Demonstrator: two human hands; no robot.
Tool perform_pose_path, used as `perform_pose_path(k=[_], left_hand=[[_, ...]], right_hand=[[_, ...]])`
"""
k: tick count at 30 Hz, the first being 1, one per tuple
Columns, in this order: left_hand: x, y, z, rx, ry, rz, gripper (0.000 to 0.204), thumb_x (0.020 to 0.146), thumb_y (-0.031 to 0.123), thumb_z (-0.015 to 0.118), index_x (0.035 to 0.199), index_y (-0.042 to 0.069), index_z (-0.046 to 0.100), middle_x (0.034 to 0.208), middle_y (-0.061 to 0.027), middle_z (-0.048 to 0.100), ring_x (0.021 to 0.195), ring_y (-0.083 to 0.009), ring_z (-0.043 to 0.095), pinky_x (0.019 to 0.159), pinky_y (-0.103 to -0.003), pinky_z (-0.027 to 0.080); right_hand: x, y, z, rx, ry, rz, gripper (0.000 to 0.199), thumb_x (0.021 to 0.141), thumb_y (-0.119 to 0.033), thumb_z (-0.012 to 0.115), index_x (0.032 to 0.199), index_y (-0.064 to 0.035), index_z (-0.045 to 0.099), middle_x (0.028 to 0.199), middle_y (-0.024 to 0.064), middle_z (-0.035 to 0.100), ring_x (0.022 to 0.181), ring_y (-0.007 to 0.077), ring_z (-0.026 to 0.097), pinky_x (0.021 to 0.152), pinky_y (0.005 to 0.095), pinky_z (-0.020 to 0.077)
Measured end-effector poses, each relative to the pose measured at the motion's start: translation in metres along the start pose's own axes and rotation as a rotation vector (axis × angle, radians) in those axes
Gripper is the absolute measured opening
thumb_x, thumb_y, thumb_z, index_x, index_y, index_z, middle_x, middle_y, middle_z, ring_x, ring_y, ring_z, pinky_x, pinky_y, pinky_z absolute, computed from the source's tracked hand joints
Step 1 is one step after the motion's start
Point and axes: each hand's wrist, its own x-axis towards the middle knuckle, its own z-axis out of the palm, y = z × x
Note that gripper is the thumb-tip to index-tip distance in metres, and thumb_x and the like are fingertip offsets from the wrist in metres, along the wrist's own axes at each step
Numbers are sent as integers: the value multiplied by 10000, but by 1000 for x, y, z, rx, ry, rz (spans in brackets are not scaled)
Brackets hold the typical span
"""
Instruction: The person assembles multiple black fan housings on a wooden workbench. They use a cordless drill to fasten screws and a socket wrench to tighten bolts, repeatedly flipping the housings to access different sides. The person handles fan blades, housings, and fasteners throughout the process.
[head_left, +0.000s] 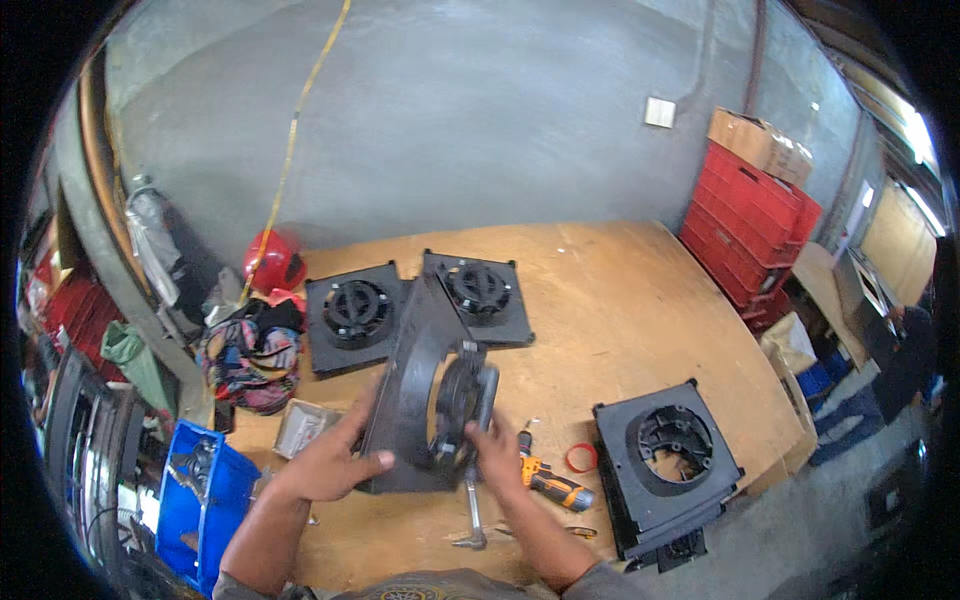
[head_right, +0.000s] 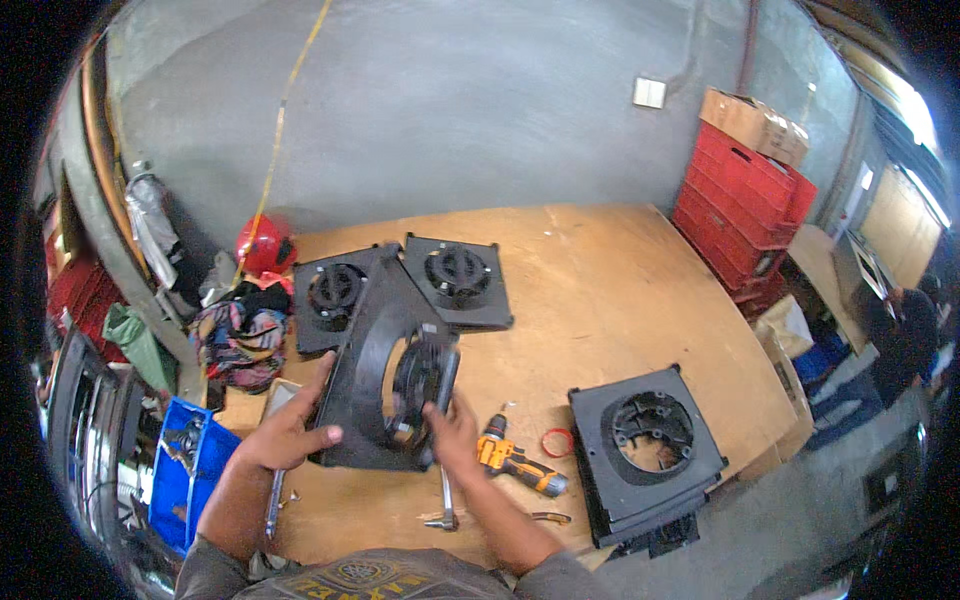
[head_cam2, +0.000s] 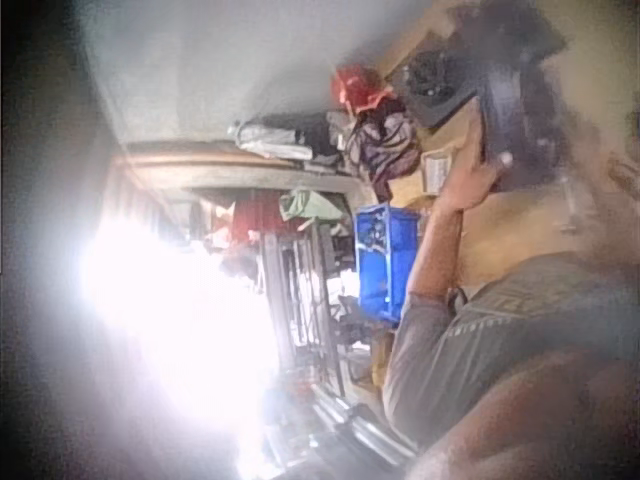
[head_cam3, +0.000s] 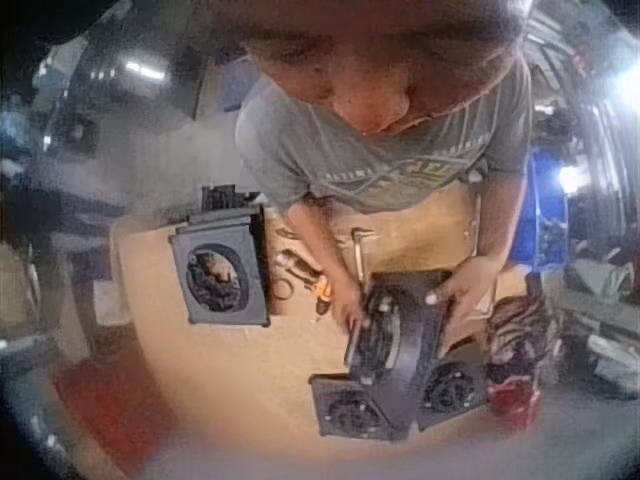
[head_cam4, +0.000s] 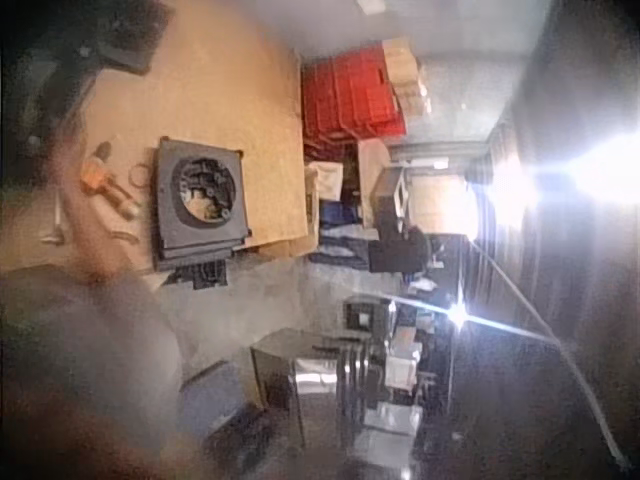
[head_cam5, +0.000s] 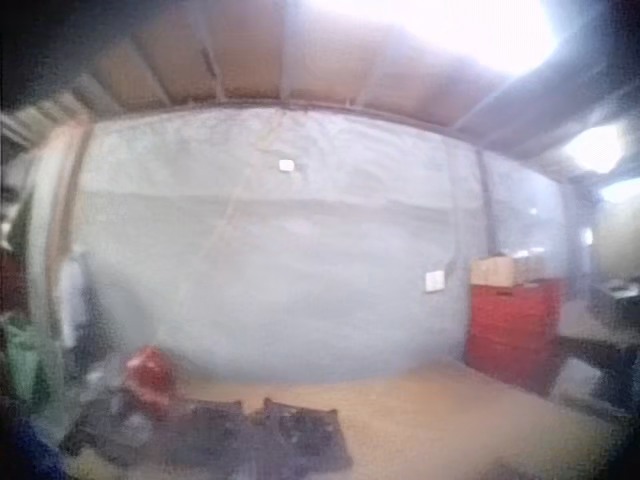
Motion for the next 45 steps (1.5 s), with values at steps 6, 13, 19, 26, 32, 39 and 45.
perform_pose_path(k=[6, 13, 19, 26, 32, 39, 45], left_hand=[[-47, -114, 13, 116, 101, -364, 888, 857, 51, 693, 1560, 79, 151, 1488, -228, 406, 1315, -323, 491, 1050, -420, 429], [-213, -203, 22, -361, 502, -623, 565, 912, 58, 646, 1423, 9, 412, 1185, -133, 631, 1071, -234, 621, 932, -348, 498], [-206, -237, 58, 57, 368, -916, 412, 917, 165, 658, 1296, 28, 569, 1186, -168, 671, 1063, -272, 666, 896, -385, 526], [-155, -231, 66, 66, 212, -878, 391, 913, 167, 625, 1286, 55, 586, 1114, -153, 693, 999, -296, 682, 875, -392, 528], [-129, -227, 69, 187, 167, -829, 442, 863, 155, 665, 1282, 35, 589, 1161, -170, 678, 1018, -296, 676, 891, -396, 527], [-146, -218, 79, 92, 182, -795, 517, 793, 75, 707, 1289, 7, 577, 1141, -201, 681, 1024, -302, 678, 891, -389, 531], [-175, -219, 84, 165, 63, -703, 491, 811, 95, 696, 1281, 7, 581, 1139, -202, 678, 1016, -308, 679, 895, -397, 527]], right_hand=[[170, -51, -118, -712, 113, -185, 497, 841, -198, 729, 1221, 84, 577, 1022, 163, 691, 909, 219, 658, 796, 355, 529], [307, -55, -238, -1490, 166, -65, 527, 793, -317, 746, 1235, -50, 640, 1117, 209, 685, 1046, 369, 650, 892, 434, 515], [350, 15, -318, -1646, 65, -46, 469, 754, -186, 719, 1149, 54, 642, 1088, 274, 667, 1026, 419, 639, 895, 461, 500], [410, 68, -371, -1372, -117, 9, 393, 832, -68, 672, 1204, 53, 631, 1111, 214, 693, 1009, 327, 659, 888, 388, 484], [436, 12, -265, -1349, -104, -60, 575, 896, -194, 586, 1413, 28, 467, 1403, 242, 522, 1313, 332, 493, 1105, 371, 359], [238, -27, -236, -1348, -99, -246, 459, 908, -302, 652, 1262, -12, 612, 1248, 239, 627, 1200, 359, 585, 1015, 403, 450], [-37, -49, -219, -1715, 154, 331, 934, 701, -510, 808, 1416, -31, 444, 1411, 301, 439, 1289, 462, 439, 1018, 582, 387]])
